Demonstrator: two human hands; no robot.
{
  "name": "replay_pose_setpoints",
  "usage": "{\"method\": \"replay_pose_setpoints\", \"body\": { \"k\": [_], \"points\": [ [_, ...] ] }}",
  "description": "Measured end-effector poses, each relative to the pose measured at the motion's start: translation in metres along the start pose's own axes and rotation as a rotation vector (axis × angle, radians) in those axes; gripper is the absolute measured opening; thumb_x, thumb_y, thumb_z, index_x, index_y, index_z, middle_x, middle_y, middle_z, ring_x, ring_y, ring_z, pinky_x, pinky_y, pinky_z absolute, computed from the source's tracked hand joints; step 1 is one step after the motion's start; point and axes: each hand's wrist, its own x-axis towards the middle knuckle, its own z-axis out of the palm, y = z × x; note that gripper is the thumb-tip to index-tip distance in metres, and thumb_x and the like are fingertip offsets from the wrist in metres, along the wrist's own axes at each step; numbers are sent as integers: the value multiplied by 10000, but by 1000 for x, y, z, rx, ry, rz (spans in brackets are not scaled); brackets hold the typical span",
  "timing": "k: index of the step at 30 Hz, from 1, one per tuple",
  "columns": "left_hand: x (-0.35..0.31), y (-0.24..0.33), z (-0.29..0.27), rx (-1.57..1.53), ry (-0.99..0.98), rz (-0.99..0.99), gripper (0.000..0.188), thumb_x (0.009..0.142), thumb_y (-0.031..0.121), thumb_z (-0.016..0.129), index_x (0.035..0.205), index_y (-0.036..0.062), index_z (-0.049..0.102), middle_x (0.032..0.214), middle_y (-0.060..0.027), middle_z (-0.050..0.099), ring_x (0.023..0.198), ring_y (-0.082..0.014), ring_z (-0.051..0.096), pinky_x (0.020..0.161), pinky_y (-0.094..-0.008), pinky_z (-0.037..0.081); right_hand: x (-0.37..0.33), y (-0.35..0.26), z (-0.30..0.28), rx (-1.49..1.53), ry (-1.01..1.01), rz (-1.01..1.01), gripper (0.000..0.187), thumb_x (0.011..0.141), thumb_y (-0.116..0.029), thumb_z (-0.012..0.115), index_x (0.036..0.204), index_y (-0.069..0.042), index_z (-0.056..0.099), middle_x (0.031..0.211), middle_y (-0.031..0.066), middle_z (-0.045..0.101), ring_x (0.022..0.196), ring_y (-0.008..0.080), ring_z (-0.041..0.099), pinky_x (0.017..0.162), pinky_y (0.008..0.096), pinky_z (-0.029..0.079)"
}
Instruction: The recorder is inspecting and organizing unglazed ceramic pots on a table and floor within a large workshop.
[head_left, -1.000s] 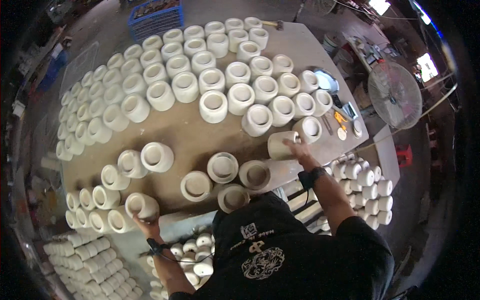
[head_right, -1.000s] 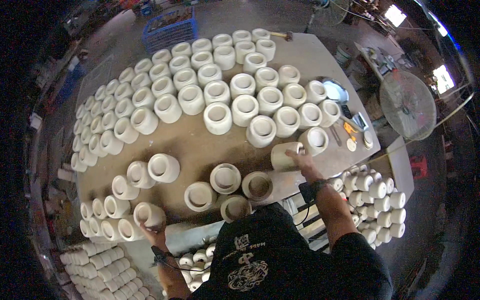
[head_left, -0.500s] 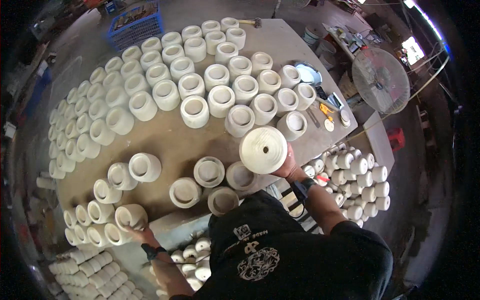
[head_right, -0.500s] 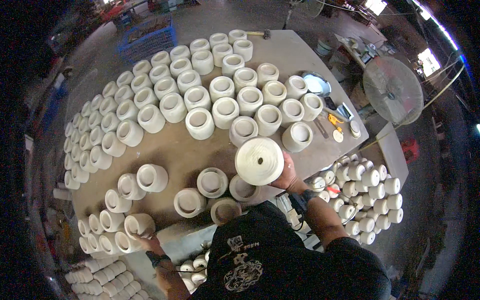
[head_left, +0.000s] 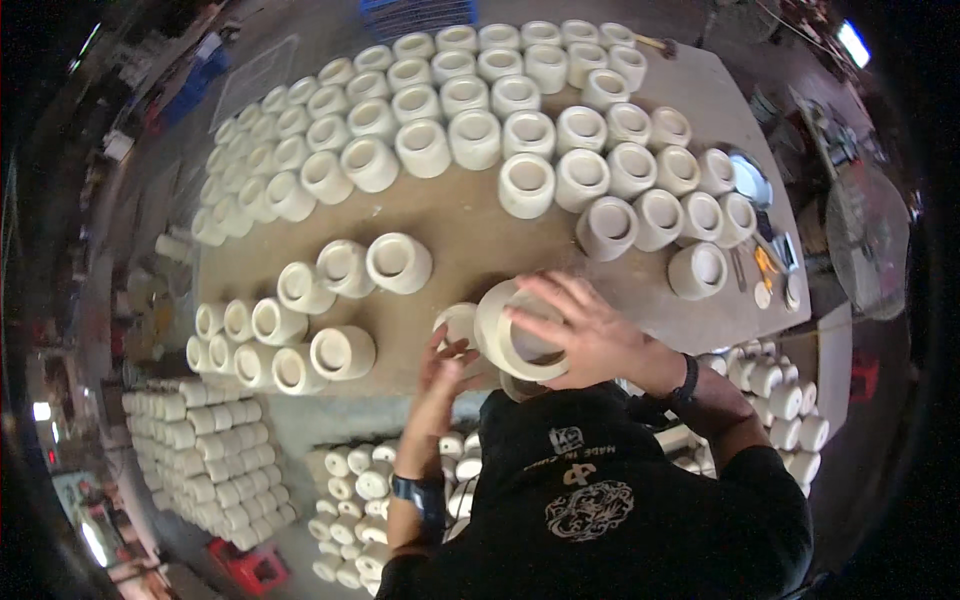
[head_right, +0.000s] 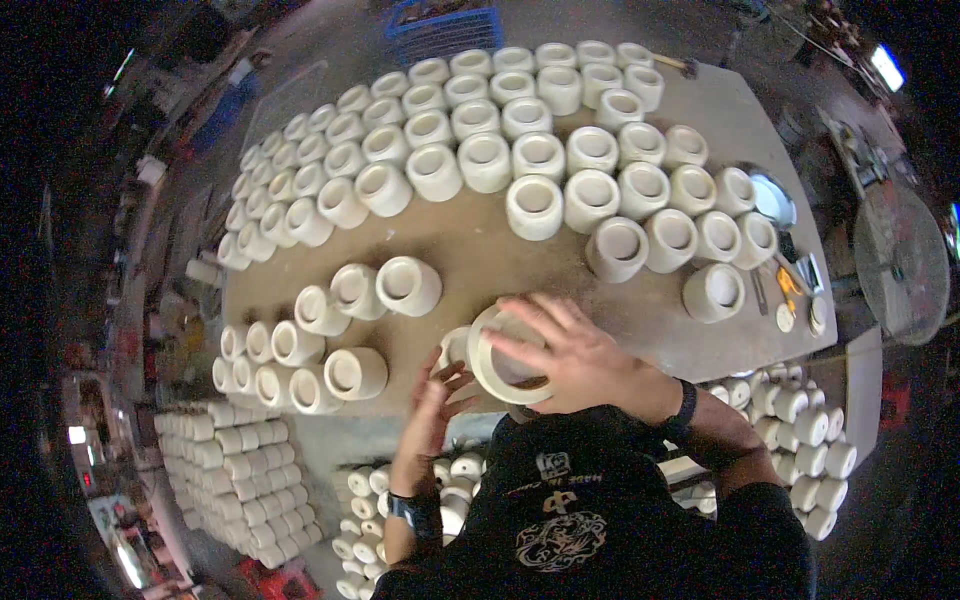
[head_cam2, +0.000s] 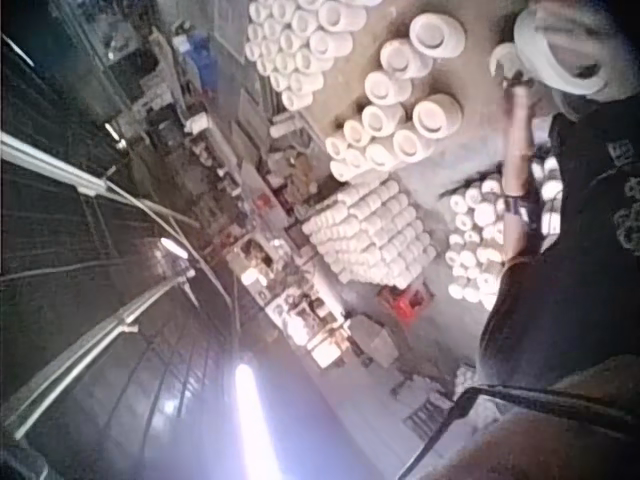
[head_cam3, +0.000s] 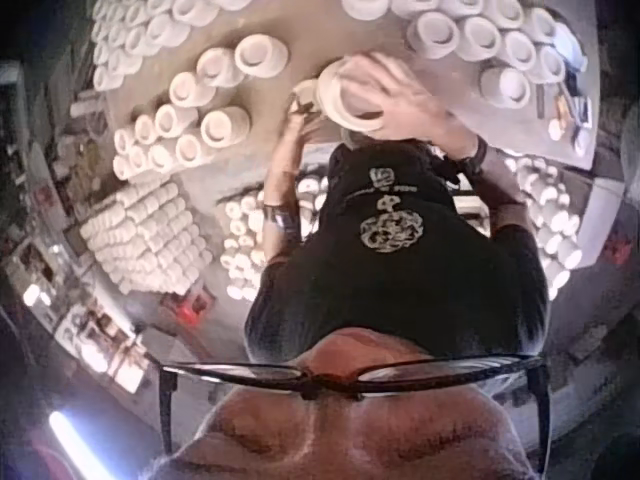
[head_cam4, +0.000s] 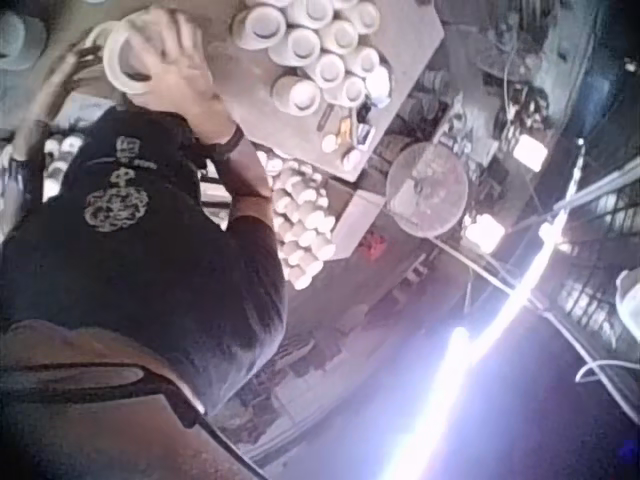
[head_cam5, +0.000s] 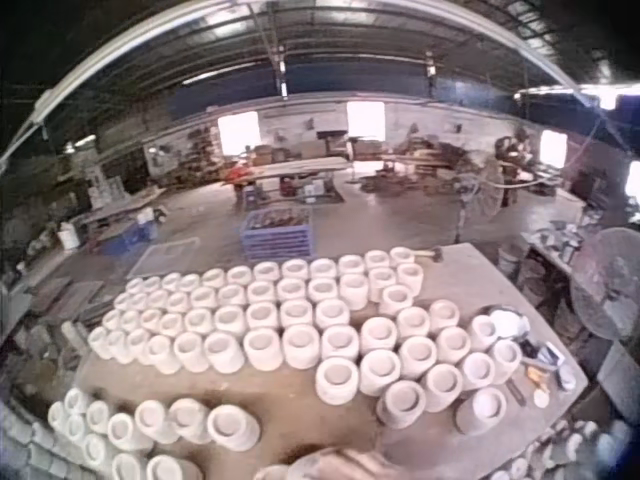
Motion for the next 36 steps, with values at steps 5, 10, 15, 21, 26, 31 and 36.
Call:
{"method": "replay_pose_setpoints", "body": {
  "k": [5, 10, 15, 21, 26, 31, 36],
  "points": [
    [-12, 3, 25, 293, 74, 193, 800, 858, 188, 692, 1497, 68, 225, 1333, -184, 480, 1218, -274, 504, 971, -431, 483, 26, -17, 46, -203, -183, -286, 886, 605, -369, 838, 1386, -194, 458, 1453, 167, 356, 1324, 374, 363, 1000, 513, 375],
    [-22, -19, -14, -244, 169, -11, 591, 831, 35, 575, 1391, 21, 387, 1309, -132, 526, 1213, -248, 522, 1022, -402, 454, 47, -21, 47, 174, -201, -321, 861, 680, -349, 814, 1402, -87, 424, 1475, 172, 337, 1370, 361, 328, 1119, 475, 294],
    [-29, -37, -51, -669, 214, 148, 699, 640, 144, 512, 1317, -24, 458, 1254, -178, 574, 1180, -348, 548, 1014, -460, 448, 26, 1, 29, 145, -148, -36, 766, 789, -298, 741, 1430, -73, 387, 1485, 173, 330, 1340, 362, 378, 1093, 468, 345],
    [-14, -19, -87, -762, 256, 215, 775, 652, 206, 550, 1399, 65, 403, 1363, -165, 505, 1246, -390, 496, 1019, -579, 424, -69, 104, 38, 52, 110, 381, 652, 796, -195, 732, 1362, -46, 446, 1409, 195, 423, 1277, 371, 444, 1026, 461, 414],
    [29, -37, -140, -583, 501, 90, 729, 710, 257, 568, 1403, 113, 393, 1372, -152, 480, 1255, -395, 469, 975, -617, 445, -157, 172, 64, 113, 245, 918, 668, 789, -220, 739, 1357, -34, 440, 1367, 234, 448, 1247, 400, 454, 1050, 451, 383],
    [70, -59, -183, -494, 588, -7, 624, 818, 350, 532, 1388, 125, 412, 1397, -150, 443, 1293, -395, 412, 985, -615, 408, -196, 257, 133, 149, 271, 1182, 807, 818, -365, 746, 1398, 45, 364, 1293, 226, 524, 1125, 284, 571, 823, 374, 532],
    [95, -87, -203, -223, 624, 126, 582, 904, 416, 489, 1390, 107, 410, 1417, -135, 416, 1268, -363, 424, 1032, -536, 379, -122, 265, 110, 825, 481, 1353, 921, 804, -420, 753, 1455, 10, 263, 1279, 188, 556, 1136, 284, 574, 837, 467, 508]
  ]
}}
